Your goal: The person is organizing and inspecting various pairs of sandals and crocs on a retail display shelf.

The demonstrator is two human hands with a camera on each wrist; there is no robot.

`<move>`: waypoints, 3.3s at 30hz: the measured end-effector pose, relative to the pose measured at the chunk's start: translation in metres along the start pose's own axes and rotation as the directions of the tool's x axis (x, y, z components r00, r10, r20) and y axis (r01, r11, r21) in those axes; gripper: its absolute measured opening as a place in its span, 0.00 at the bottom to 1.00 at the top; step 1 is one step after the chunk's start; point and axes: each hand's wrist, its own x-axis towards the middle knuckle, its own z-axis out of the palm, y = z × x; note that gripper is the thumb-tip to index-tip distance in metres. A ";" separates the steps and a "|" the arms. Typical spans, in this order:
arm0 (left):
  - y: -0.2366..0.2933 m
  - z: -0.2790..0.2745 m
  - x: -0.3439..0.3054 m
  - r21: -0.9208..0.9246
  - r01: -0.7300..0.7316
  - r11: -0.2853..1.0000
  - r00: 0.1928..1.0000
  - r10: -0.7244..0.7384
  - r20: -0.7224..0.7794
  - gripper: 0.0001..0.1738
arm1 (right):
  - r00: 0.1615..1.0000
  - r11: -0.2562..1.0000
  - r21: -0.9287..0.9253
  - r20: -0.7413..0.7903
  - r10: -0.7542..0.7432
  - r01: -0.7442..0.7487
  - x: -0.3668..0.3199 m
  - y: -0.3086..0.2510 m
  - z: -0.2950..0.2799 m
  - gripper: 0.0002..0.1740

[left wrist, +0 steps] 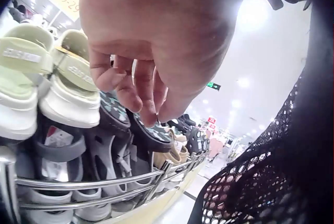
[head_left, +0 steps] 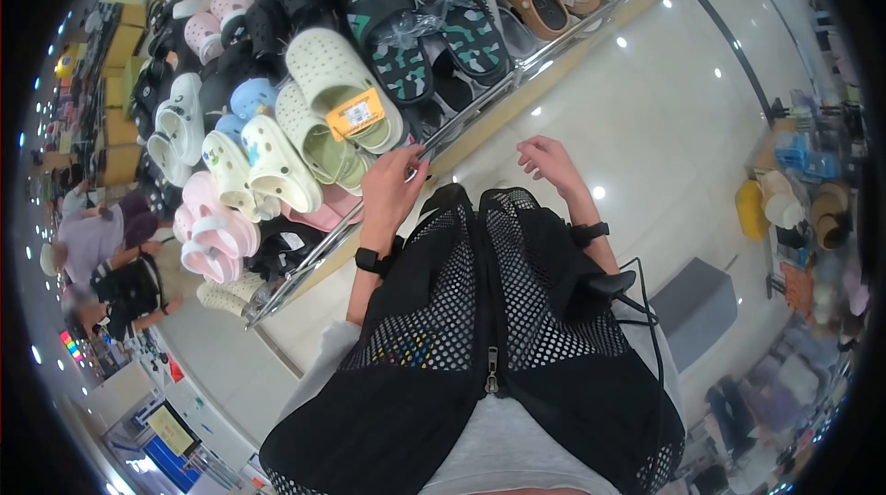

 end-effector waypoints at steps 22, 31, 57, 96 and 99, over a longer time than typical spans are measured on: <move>0.045 0.100 0.162 0.169 -0.168 0.971 0.977 0.187 -0.101 0.29 | 0.966 0.961 -0.110 0.090 -0.244 0.253 0.125 -0.120 -0.049 0.37; 0.043 0.106 0.164 0.132 -0.127 0.983 0.980 0.145 -0.139 0.25 | 0.880 0.962 -0.207 0.470 -0.063 0.179 0.171 -0.144 -0.051 0.21; 0.095 0.104 0.188 0.159 0.064 0.985 0.981 -0.032 -0.192 0.24 | 0.767 0.914 -0.351 0.638 0.074 0.204 0.218 -0.176 -0.180 0.24; 0.195 0.301 0.343 0.517 -0.075 0.853 0.997 0.060 0.047 0.11 | 0.978 0.582 -0.789 0.197 -0.064 0.197 0.254 -0.182 -0.293 0.39; 0.194 0.302 0.344 0.482 -0.104 0.870 0.995 0.095 0.041 0.10 | 0.981 0.583 -0.792 0.186 -0.047 0.178 0.257 -0.178 -0.293 0.39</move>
